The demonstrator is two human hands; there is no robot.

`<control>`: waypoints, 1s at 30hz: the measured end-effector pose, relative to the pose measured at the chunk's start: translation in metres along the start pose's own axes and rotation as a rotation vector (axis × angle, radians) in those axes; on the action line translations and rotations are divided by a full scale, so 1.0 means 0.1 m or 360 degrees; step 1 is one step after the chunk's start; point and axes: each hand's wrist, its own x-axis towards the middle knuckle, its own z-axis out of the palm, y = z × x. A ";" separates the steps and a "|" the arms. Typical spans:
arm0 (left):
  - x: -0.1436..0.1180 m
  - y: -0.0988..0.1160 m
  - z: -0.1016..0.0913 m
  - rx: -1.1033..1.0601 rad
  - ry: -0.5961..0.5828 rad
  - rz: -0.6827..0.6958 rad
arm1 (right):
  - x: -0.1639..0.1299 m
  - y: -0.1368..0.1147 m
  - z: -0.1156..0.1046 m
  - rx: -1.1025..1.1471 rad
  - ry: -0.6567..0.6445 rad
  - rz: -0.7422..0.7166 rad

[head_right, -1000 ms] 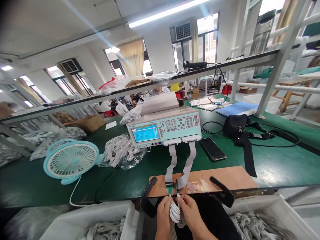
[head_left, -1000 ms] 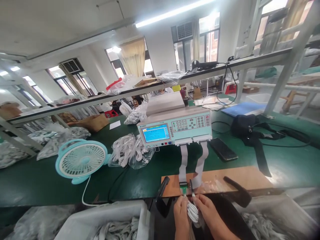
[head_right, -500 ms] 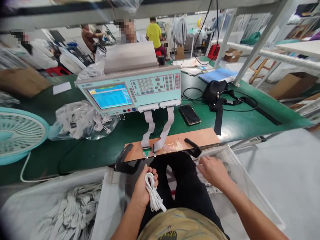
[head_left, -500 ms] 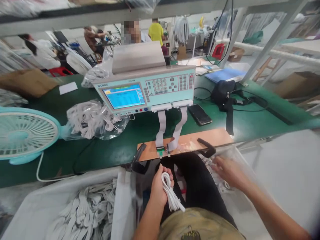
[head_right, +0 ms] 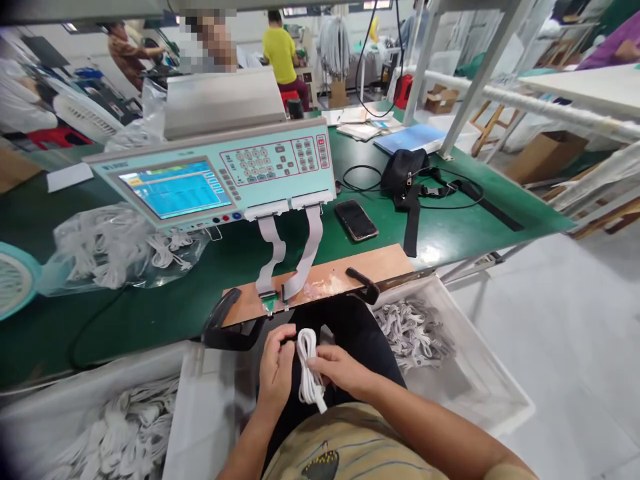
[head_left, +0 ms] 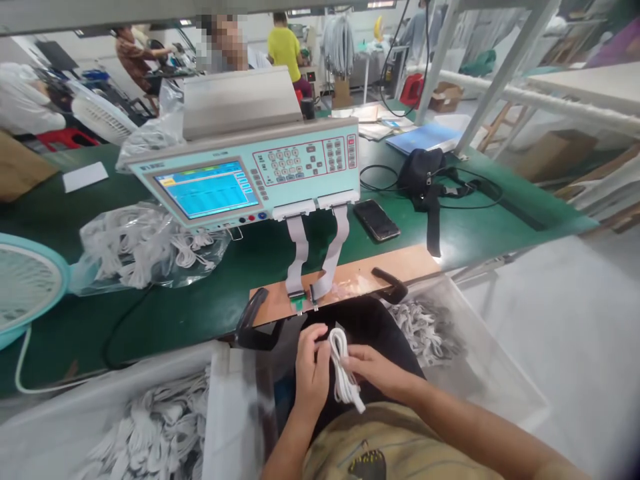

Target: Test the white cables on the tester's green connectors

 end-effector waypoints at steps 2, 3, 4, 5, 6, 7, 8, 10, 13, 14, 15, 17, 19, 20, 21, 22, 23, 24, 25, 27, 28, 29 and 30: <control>-0.13 -0.09 -0.07 0.0181 -0.0130 0.0186 | 0.02 0.00 -0.01 0.0049 0.0217 0.0007; -0.19 -0.11 -0.09 0.0256 -0.0231 0.0222 | 0.03 -0.01 0.00 0.0051 0.0307 0.0002; -0.24 -0.12 -0.10 0.0308 -0.0323 0.0224 | 0.04 0.00 0.00 0.0045 0.0379 -0.0006; -0.28 -0.11 -0.09 0.0325 -0.0397 0.0198 | 0.06 0.00 0.01 0.0036 0.0430 -0.0015; -0.30 -0.10 -0.08 0.0298 -0.0450 0.0152 | 0.07 0.01 0.01 0.0026 0.0459 -0.0023; -0.29 -0.07 -0.06 0.0239 -0.0476 0.0100 | 0.08 0.03 0.00 0.0012 0.0470 -0.0025; -0.28 -0.05 -0.03 0.0166 -0.0471 0.0051 | 0.09 0.03 -0.01 -0.0017 0.0462 -0.0015; -0.22 -0.01 0.00 0.0031 -0.0395 -0.0046 | 0.08 0.03 -0.05 -0.0217 0.0424 0.0024; -0.15 0.00 0.04 -0.0121 -0.0278 -0.0247 | -0.01 -0.07 -0.12 -0.1012 0.0499 -0.0059; -0.14 -0.01 0.04 -0.0184 -0.0278 -0.0325 | -0.05 -0.12 -0.13 -0.1301 0.0565 -0.0164; -0.13 -0.01 0.04 -0.0246 -0.0302 -0.0397 | -0.09 -0.17 -0.13 -0.1530 0.0597 -0.0304; -0.13 0.00 0.03 -0.0350 -0.0399 -0.0486 | -0.15 -0.26 -0.10 -0.1727 0.0483 -0.0608; -0.14 0.03 0.02 -0.0419 -0.0533 -0.0509 | -0.18 -0.31 -0.05 -0.1645 0.0193 -0.0808; -0.14 0.05 0.02 -0.0441 -0.0591 -0.0512 | -0.18 -0.33 -0.03 -0.1548 0.0095 -0.0850; -0.15 0.07 0.02 -0.0461 -0.0627 -0.0520 | -0.18 -0.33 -0.01 -0.1436 0.0069 -0.0850; -0.15 0.08 0.02 -0.0479 -0.0633 -0.0532 | -0.18 -0.34 -0.01 -0.1319 0.0102 -0.0813; -0.15 0.09 0.02 -0.0494 -0.0611 -0.0548 | -0.18 -0.34 -0.01 -0.1214 0.0165 -0.0757; -0.15 0.08 0.02 -0.0509 -0.0567 -0.0569 | -0.18 -0.34 -0.02 -0.1140 0.0220 -0.0705; -0.16 0.08 0.03 -0.0525 -0.0515 -0.0598 | -0.19 -0.34 -0.03 -0.1110 0.0240 -0.0671; -0.16 0.06 0.03 -0.0565 -0.0444 -0.0677 | -0.21 -0.36 -0.07 -0.1171 0.0137 -0.0696; -0.15 0.05 0.03 -0.0587 -0.0433 -0.0720 | -0.22 -0.37 -0.08 -0.1233 0.0042 -0.0750; -0.15 0.04 0.03 -0.0608 -0.0437 -0.0763 | -0.23 -0.37 -0.09 -0.1291 -0.0046 -0.0806; -0.15 0.05 0.04 -0.0621 -0.0444 -0.0796 | -0.24 -0.38 -0.10 -0.1333 -0.0102 -0.0847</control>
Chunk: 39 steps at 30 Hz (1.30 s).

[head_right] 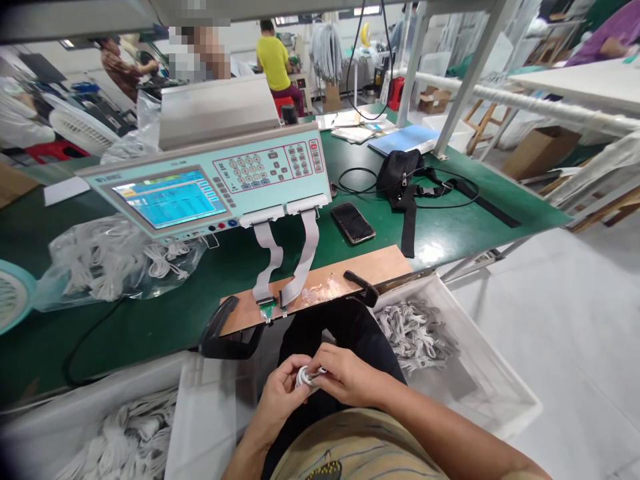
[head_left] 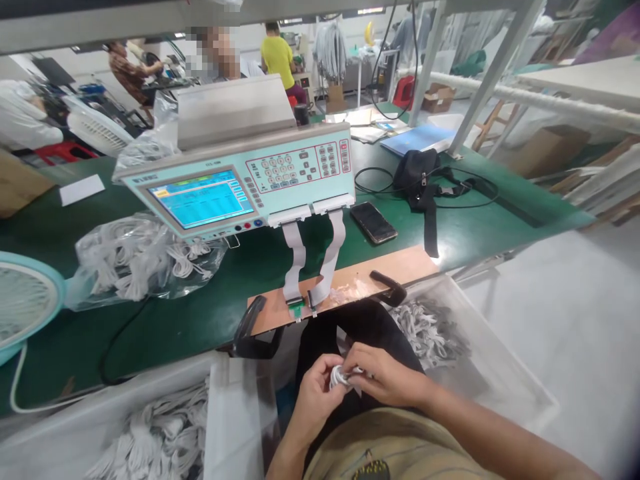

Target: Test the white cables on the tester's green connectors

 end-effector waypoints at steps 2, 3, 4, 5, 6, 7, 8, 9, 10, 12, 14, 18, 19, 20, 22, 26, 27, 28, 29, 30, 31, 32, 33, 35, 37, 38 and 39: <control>-0.01 0.01 0.01 -0.0010 -0.0001 -0.0030 | 0.00 0.01 0.01 -0.0034 0.0004 -0.0026; -0.02 0.02 0.02 -0.0016 0.0005 -0.0032 | 0.01 0.02 0.03 -0.0031 0.0049 -0.0004; -0.02 0.03 0.03 -0.0035 0.0007 -0.0026 | 0.01 0.03 0.04 -0.0012 0.0124 0.0039; -0.03 0.03 0.04 -0.0072 0.0003 -0.0008 | 0.02 0.04 0.06 0.0027 0.0219 0.0100; -0.03 0.04 0.05 -0.0121 -0.0008 0.0011 | 0.03 0.06 0.07 0.0079 0.0316 0.0167; -0.03 0.04 0.05 -0.0168 -0.0018 0.0018 | 0.04 0.07 0.09 0.0132 0.0402 0.0228; -0.03 0.05 0.05 -0.0205 -0.0024 0.0004 | 0.06 0.07 0.10 0.0171 0.0468 0.0272; -0.01 0.06 0.04 -0.0222 -0.0020 -0.0033 | 0.08 0.08 0.10 0.0182 0.0498 0.0285; 0.01 0.08 0.03 -0.0222 -0.0005 -0.0089 | 0.11 0.09 0.11 0.0165 0.0491 0.0272; 0.06 0.13 0.01 -0.0201 0.0036 -0.0215 | 0.17 0.09 0.12 0.0084 0.0429 0.0214; 0.11 0.21 -0.03 -0.0180 0.0061 -0.0262 | 0.26 0.09 0.12 0.0055 0.0390 0.0207; 0.15 0.32 -0.09 -0.0113 0.0237 -0.0065 | 0.45 0.05 0.11 0.0264 0.0474 0.0315; 0.15 0.31 -0.10 -0.0078 0.0330 0.0028 | 0.49 0.04 0.11 0.0262 0.0494 0.0294; 0.15 0.28 -0.12 -0.0037 0.0417 0.0116 | 0.53 0.04 0.12 0.0220 0.0504 0.0250; 0.15 0.17 -0.15 0.0038 0.0521 0.0227 | 0.58 0.07 0.15 0.0148 0.0501 0.0198; 0.20 -0.03 -0.19 0.0033 0.0536 0.0215 | 0.66 0.19 0.27 0.0415 0.0486 0.0393; 0.22 -0.05 -0.20 0.0021 0.0543 0.0215 | 0.69 0.22 0.30 0.0488 0.0500 0.0430; 0.24 -0.06 -0.20 0.0013 0.0551 0.0224 | 0.72 0.23 0.31 0.0537 0.0515 0.0448; 0.25 -0.06 -0.20 0.0006 0.0560 0.0236 | 0.75 0.24 0.32 0.0570 0.0527 0.0453; 0.27 -0.05 -0.21 -0.0003 0.0568 0.0242 | 0.78 0.24 0.33 0.0592 0.0530 0.0455; 0.28 -0.04 -0.21 -0.0017 0.0572 0.0241 | 0.81 0.24 0.33 0.0611 0.0523 0.0462; 0.29 -0.03 -0.22 -0.0034 0.0566 0.0230 | 0.84 0.23 0.33 0.0630 0.0511 0.0473; 0.30 -0.02 -0.23 -0.0051 0.0555 0.0210 | 0.86 0.22 0.32 0.0647 0.0499 0.0490; 0.32 -0.02 -0.24 -0.0080 0.0527 0.0166 | 0.89 0.21 0.31 0.0682 0.0495 0.0524; 0.33 -0.03 -0.26 -0.0088 0.0493 0.0140 | 0.90 0.21 0.31 0.0714 0.0514 0.0540; 0.33 -0.03 -0.27 -0.0091 0.0472 0.0134 | 0.90 0.22 0.31 0.0728 0.0522 0.0548; 0.34 -0.03 -0.27 -0.0098 0.0447 0.0127 | 0.90 0.22 0.31 0.0742 0.0526 0.0561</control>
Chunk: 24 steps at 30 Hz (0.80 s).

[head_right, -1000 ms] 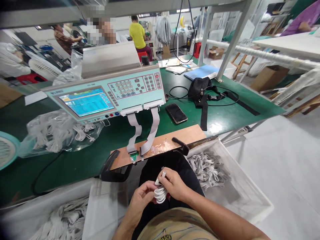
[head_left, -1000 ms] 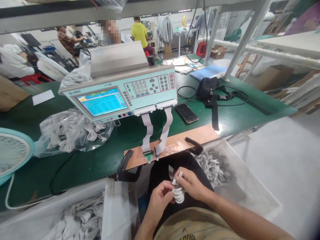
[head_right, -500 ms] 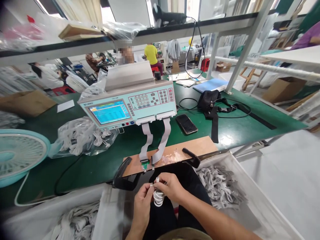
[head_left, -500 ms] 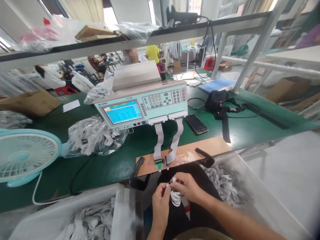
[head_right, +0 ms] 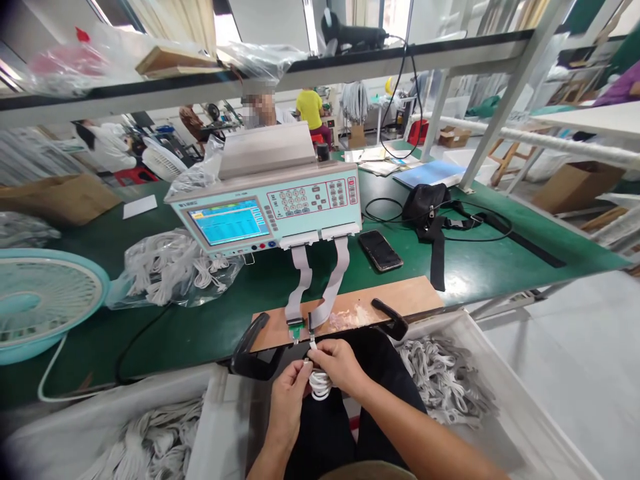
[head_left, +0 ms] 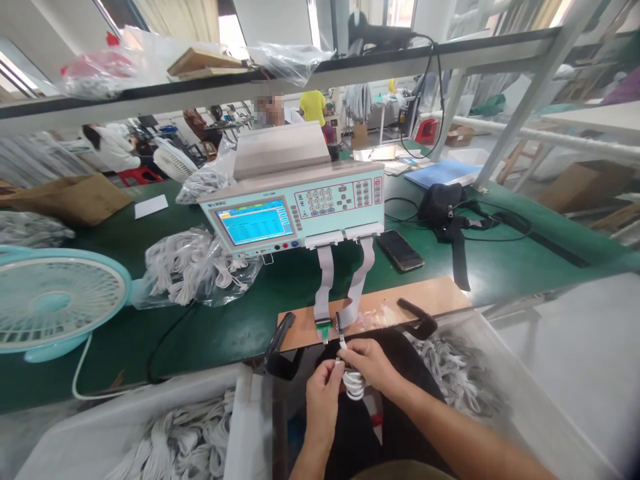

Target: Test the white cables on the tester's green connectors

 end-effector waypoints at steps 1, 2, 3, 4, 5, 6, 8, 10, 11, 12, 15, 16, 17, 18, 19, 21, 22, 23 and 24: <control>0.00 0.00 0.00 -0.0009 -0.0027 -0.0012 | 0.00 0.01 -0.01 0.0008 0.0007 0.0015; 0.01 0.01 -0.01 -0.0025 -0.0056 -0.0027 | 0.00 0.01 -0.01 0.0011 0.0013 0.0030; 0.01 0.03 -0.01 -0.0047 -0.0084 -0.0045 | 0.00 0.02 -0.02 0.0015 0.0019 0.0035; 0.01 0.05 -0.01 -0.0072 -0.0108 -0.0066 | 0.01 0.02 -0.02 0.0019 0.0022 0.0030; 0.02 0.07 -0.01 -0.0093 -0.0127 -0.0084 | 0.02 0.03 -0.02 0.0023 0.0020 0.0017; 0.02 0.08 -0.01 -0.0109 -0.0139 -0.0099 | 0.02 0.04 -0.03 0.0027 0.0012 0.0002; 0.03 0.11 -0.03 -0.0115 -0.0154 -0.0111 | 0.03 0.05 -0.03 0.0043 -0.0016 -0.0011; 0.04 0.11 -0.05 -0.0088 -0.0169 -0.0093 | 0.04 0.05 -0.02 0.0058 -0.0041 -0.0011; 0.05 0.11 -0.06 -0.0062 -0.0190 -0.0077 | 0.04 0.05 -0.02 0.0066 -0.0041 -0.0014; 0.06 0.12 -0.08 -0.0029 -0.0217 -0.0058 | 0.03 0.05 -0.02 0.0079 -0.0035 -0.0017; 0.07 0.16 -0.15 0.0159 -0.0329 0.0024 | 0.03 0.03 -0.02 0.0164 -0.0034 0.0072; 0.08 0.20 -0.17 0.0249 -0.0380 0.0059 | 0.03 0.02 -0.01 0.0215 -0.0047 0.0131; 0.08 0.23 -0.20 0.0335 -0.0437 0.0096 | 0.03 0.00 -0.01 0.0274 -0.0061 0.0188; 0.09 0.27 -0.22 0.0403 -0.0497 0.0133 | 0.03 -0.01 0.01 0.0339 -0.0066 0.0234; 0.10 0.31 -0.24 0.0445 -0.0547 0.0173 | 0.03 -0.02 0.02 0.0408 -0.0059 0.0267; 0.13 0.35 -0.26 0.0447 -0.0573 0.0272 | 0.04 -0.03 0.06 0.0513 -0.0021 0.0293; 0.15 0.35 -0.26 0.0419 -0.0540 0.0323 | 0.04 -0.04 0.08 0.0539 0.0006 0.0296; 0.17 0.33 -0.25 0.0385 -0.0479 0.0361 | 0.04 -0.04 0.09 0.0547 0.0033 0.0292; 0.18 0.31 -0.24 0.0346 -0.0397 0.0381 | 0.05 -0.05 0.10 0.0539 0.0052 0.0286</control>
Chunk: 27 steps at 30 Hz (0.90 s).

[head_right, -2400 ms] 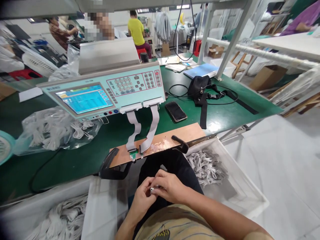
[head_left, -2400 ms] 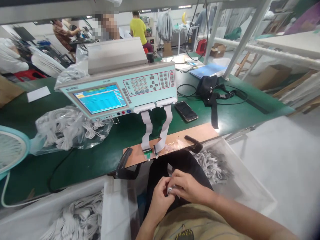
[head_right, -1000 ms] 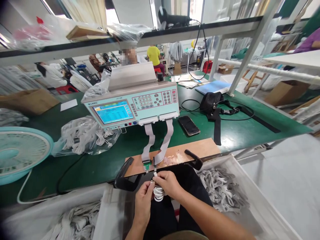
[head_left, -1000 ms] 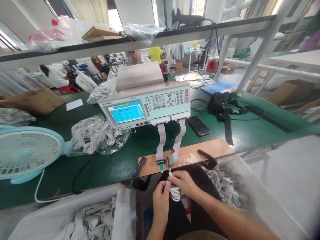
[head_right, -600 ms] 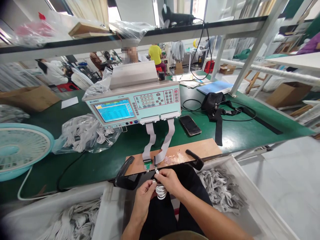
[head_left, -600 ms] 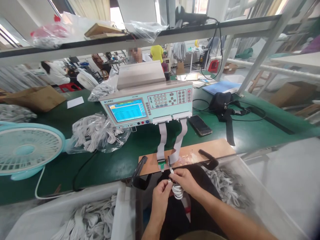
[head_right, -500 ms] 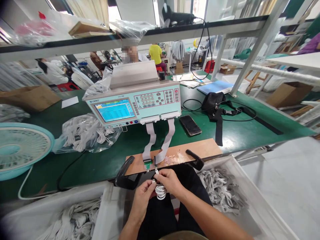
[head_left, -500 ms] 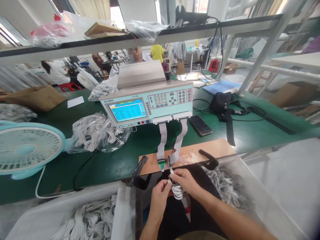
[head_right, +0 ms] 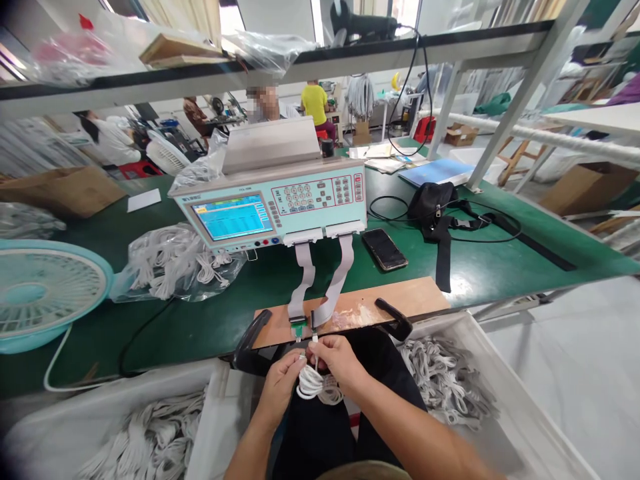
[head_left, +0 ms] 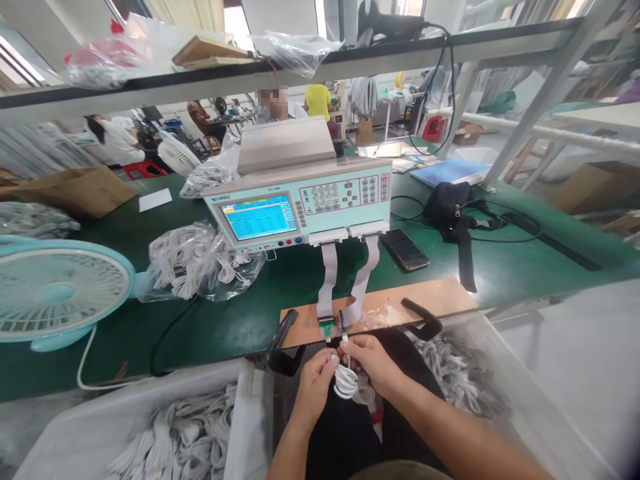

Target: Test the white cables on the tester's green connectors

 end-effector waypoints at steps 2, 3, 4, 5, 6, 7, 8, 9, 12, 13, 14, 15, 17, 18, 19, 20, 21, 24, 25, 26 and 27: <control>0.02 -0.05 0.04 -0.0069 0.0182 -0.0036 | 0.00 -0.01 0.00 -0.0034 0.0007 -0.0014; 0.03 -0.07 0.06 -0.0105 0.0258 -0.0069 | 0.00 -0.01 0.00 -0.0048 -0.0002 -0.0017; 0.04 -0.08 0.08 -0.0138 0.0316 -0.0099 | 0.00 -0.02 -0.01 -0.0063 -0.0021 -0.0022; 0.05 -0.09 0.10 -0.0167 0.0364 -0.0118 | 0.01 -0.02 -0.02 -0.0078 -0.0043 -0.0033; 0.05 -0.08 0.11 -0.0194 0.0395 -0.0129 | 0.01 -0.03 -0.04 -0.0092 -0.0060 -0.0047; 0.06 -0.07 0.12 -0.0217 0.0409 -0.0133 | 0.01 -0.03 -0.04 -0.0104 -0.0068 -0.0060; 0.06 -0.06 0.12 -0.0240 0.0406 -0.0135 | 0.02 -0.03 -0.05 -0.0116 -0.0072 -0.0067; 0.07 -0.05 0.12 -0.0262 0.0393 -0.0135 | 0.02 -0.04 -0.05 -0.0126 -0.0076 -0.0068; 0.07 -0.05 0.15 -0.0337 0.0367 -0.0142 | 0.01 -0.05 -0.05 -0.0144 -0.0083 -0.0067; 0.07 -0.07 0.16 -0.0372 0.0399 -0.0149 | 0.01 -0.05 -0.05 -0.0143 -0.0091 -0.0068; 0.06 -0.09 0.18 -0.0418 0.0452 -0.0156 | 0.01 -0.05 -0.05 -0.0139 -0.0097 -0.0069; 0.06 -0.12 0.20 -0.0467 0.0510 -0.0160 | 0.01 -0.05 -0.05 -0.0134 -0.0103 -0.0069; 0.05 -0.17 0.25 -0.0563 0.0603 -0.0166 | 0.00 -0.06 -0.05 -0.0121 -0.0109 -0.0072; 0.05 -0.18 0.27 -0.0604 0.0621 -0.0170 | 0.00 -0.06 -0.05 -0.0116 -0.0104 -0.0075; 0.04 -0.19 0.28 -0.0636 0.0630 -0.0172 | 0.00 -0.07 -0.04 -0.0113 -0.0099 -0.0078; 0.04 -0.20 0.29 -0.0658 0.0628 -0.0174 | 0.00 -0.08 -0.04 -0.0111 -0.0091 -0.0081; 0.04 -0.21 0.29 -0.0673 0.0623 -0.0178 | 0.00 -0.09 -0.03 -0.0110 -0.0085 -0.0082; 0.06 -0.21 0.30 -0.0691 0.0612 -0.0157 | -0.01 -0.12 -0.01 -0.0100 -0.0089 -0.0062; 0.07 -0.20 0.31 -0.0675 0.0614 -0.0144 | -0.03 -0.12 -0.01 -0.0097 -0.0087 -0.0038; 0.07 -0.20 0.33 -0.0653 0.0618 -0.0134 | -0.04 -0.12 -0.01 -0.0093 -0.0079 -0.0013; 0.08 -0.19 0.34 -0.0626 0.0634 -0.0129 | -0.05 -0.10 -0.01 -0.0090 -0.0071 0.0009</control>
